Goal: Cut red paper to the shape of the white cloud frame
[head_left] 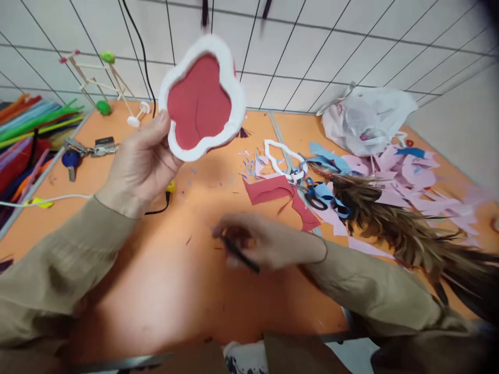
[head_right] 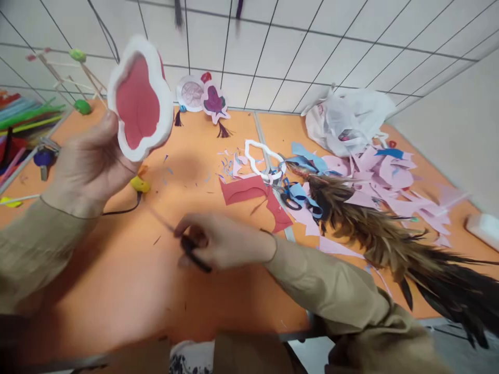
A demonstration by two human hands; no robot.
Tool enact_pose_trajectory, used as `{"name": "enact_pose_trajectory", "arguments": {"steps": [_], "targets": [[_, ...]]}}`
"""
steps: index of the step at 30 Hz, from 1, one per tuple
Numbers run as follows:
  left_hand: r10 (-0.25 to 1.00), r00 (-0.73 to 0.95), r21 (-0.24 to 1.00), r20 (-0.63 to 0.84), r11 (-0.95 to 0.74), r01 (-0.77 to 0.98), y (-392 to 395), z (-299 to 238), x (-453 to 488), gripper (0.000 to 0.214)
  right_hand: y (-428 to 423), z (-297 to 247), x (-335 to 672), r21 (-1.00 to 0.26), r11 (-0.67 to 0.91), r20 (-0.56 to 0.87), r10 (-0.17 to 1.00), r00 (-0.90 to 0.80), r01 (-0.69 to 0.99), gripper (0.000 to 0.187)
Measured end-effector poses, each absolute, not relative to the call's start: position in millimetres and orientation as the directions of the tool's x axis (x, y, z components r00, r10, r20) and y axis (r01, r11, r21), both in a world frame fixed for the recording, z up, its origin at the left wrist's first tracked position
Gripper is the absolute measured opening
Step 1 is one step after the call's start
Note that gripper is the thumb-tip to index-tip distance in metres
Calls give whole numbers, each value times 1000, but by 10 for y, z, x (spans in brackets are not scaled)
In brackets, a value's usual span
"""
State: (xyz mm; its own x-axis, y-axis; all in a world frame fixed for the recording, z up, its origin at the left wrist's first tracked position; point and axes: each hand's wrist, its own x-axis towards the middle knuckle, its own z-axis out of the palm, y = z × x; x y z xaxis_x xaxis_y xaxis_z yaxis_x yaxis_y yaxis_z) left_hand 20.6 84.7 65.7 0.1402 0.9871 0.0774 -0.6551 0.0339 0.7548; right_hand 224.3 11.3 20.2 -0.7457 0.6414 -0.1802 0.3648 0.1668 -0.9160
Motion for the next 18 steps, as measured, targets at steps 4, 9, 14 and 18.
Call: {"name": "enact_pose_trajectory", "arguments": {"steps": [4,9,14,18], "targets": [[971,189,772,145,8,-636,756,780,221,37,-311,195,1954,-699,566,-134,496,-858,437,22],[950,226,774,218,-27,-633,689,888,203,47,-571,7,1827,-346,834,69,479,-875,429,22],[957,215,773,197,-17,-634,665,917,212,49,-460,-90,1991,-195,795,150,602,-784,574,23],[945,258,780,203,3,-626,661,821,230,40,-239,-50,2210,-80,574,109,817,-565,815,21]]}}
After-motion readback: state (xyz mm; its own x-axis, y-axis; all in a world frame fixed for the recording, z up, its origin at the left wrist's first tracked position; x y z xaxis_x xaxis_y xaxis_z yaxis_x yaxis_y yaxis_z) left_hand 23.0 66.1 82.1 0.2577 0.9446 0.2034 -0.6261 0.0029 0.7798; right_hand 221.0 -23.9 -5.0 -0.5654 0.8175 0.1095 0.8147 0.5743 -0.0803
